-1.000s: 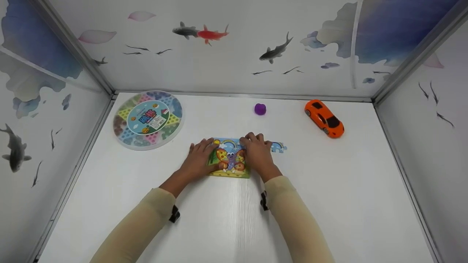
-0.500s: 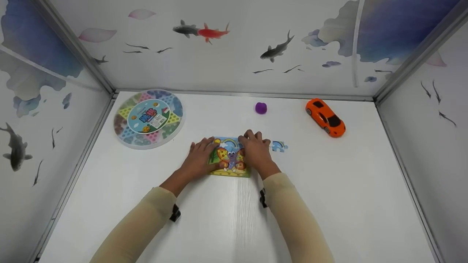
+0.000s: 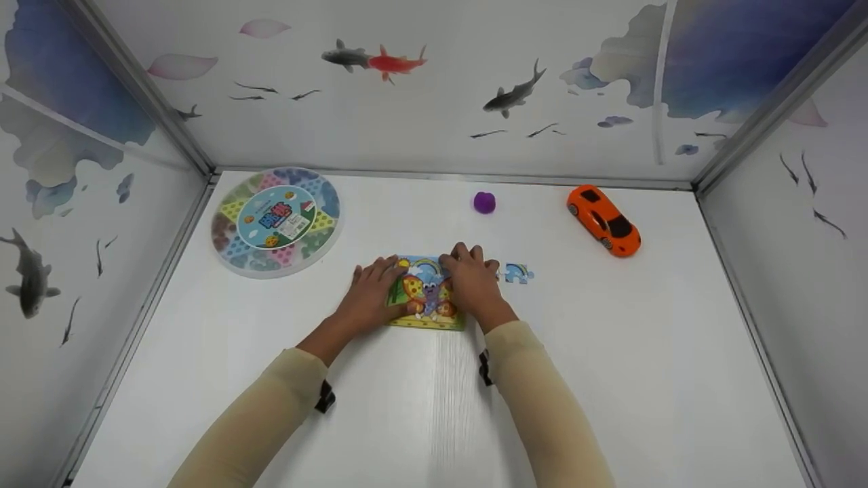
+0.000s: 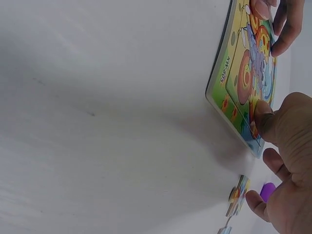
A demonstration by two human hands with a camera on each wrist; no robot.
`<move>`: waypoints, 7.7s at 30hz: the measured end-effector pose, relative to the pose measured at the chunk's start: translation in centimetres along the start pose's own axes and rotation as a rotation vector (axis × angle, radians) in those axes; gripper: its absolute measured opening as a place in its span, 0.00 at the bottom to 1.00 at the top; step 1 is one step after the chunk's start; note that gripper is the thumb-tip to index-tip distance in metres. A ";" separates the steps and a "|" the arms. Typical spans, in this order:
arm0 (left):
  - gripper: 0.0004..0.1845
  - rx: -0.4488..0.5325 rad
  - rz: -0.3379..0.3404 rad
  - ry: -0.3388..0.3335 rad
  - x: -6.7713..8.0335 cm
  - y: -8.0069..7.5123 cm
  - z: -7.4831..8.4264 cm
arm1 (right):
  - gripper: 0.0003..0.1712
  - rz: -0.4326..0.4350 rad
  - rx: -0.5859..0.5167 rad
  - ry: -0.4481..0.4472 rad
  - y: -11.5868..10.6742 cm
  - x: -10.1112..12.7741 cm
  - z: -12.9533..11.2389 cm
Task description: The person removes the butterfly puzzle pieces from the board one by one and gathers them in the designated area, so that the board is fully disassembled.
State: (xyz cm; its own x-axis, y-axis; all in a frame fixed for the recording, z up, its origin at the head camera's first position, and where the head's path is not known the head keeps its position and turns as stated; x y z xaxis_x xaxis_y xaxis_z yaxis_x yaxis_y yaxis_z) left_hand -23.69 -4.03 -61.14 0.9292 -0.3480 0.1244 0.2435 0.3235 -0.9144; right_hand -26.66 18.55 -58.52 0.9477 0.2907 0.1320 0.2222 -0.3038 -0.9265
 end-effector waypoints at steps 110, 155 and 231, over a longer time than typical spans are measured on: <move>0.48 0.076 0.005 0.015 0.3 -0.4 0.1 | 0.20 0.080 0.022 -0.013 -3.9 3.9 9.2; 0.49 0.070 0.007 0.016 0.4 -0.4 0.0 | 0.19 0.078 -0.002 0.060 -4.5 6.7 14.6; 0.49 0.008 0.014 0.019 0.2 -0.6 0.0 | 0.28 -0.019 0.132 -0.248 2.4 0.6 -5.9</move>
State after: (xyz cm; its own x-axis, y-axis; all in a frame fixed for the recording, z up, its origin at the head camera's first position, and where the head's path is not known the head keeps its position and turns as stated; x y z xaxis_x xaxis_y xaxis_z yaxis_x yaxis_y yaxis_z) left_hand -23.69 -4.25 -60.52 0.9273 -0.3595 0.1043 0.2329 0.3358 -0.9127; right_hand -24.23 12.61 -58.61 0.8550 0.5134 0.0741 0.1917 -0.1801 -0.9648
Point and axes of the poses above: each hand's wrist, its own x-axis away from the middle knuckle, its own y-axis out of the palm, z = x × y, the point moved 2 cm from there along -x, towards the middle knuckle, and after that the axes turned 1 degree about y, right-handed, at the moved point
